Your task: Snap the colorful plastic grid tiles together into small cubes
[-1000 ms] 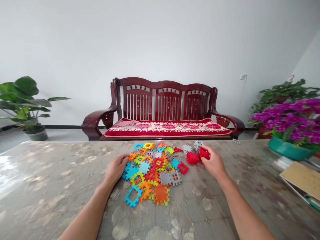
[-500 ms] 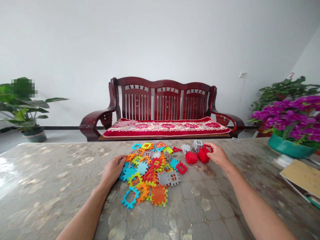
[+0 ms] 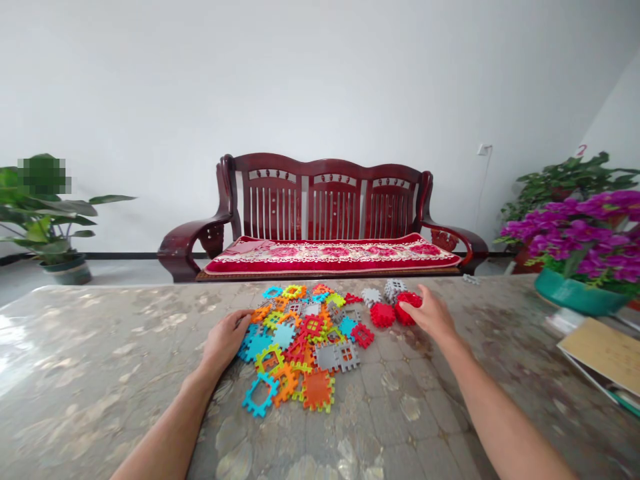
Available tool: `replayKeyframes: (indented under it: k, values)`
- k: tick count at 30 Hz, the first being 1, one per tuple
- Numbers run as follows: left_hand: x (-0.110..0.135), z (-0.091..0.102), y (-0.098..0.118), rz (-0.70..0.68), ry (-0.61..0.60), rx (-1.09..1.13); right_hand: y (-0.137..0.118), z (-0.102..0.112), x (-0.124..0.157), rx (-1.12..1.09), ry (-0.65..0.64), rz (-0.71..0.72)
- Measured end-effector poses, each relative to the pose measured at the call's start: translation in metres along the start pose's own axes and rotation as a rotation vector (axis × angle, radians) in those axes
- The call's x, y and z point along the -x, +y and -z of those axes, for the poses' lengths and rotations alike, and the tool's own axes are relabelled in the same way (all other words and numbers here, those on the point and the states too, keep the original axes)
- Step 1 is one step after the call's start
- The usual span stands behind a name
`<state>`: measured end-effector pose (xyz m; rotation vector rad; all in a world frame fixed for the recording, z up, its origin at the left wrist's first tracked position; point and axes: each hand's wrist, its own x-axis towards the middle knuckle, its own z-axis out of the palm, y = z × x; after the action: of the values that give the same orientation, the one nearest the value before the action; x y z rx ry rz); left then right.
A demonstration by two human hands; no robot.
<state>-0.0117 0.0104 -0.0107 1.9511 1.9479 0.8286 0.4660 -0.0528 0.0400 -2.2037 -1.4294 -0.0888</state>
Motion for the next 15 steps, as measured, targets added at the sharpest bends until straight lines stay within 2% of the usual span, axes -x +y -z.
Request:
replayKeyframes:
  k: [6, 15]
  values:
    - [0.000, 0.000, 0.000, 0.006, -0.002, 0.005, -0.019, 0.005, 0.009, 0.141, -0.032, -0.099]
    - [-0.002, -0.003, -0.004, -0.017, 0.022, 0.021, -0.018, 0.004, 0.017, 0.148, -0.005, -0.141]
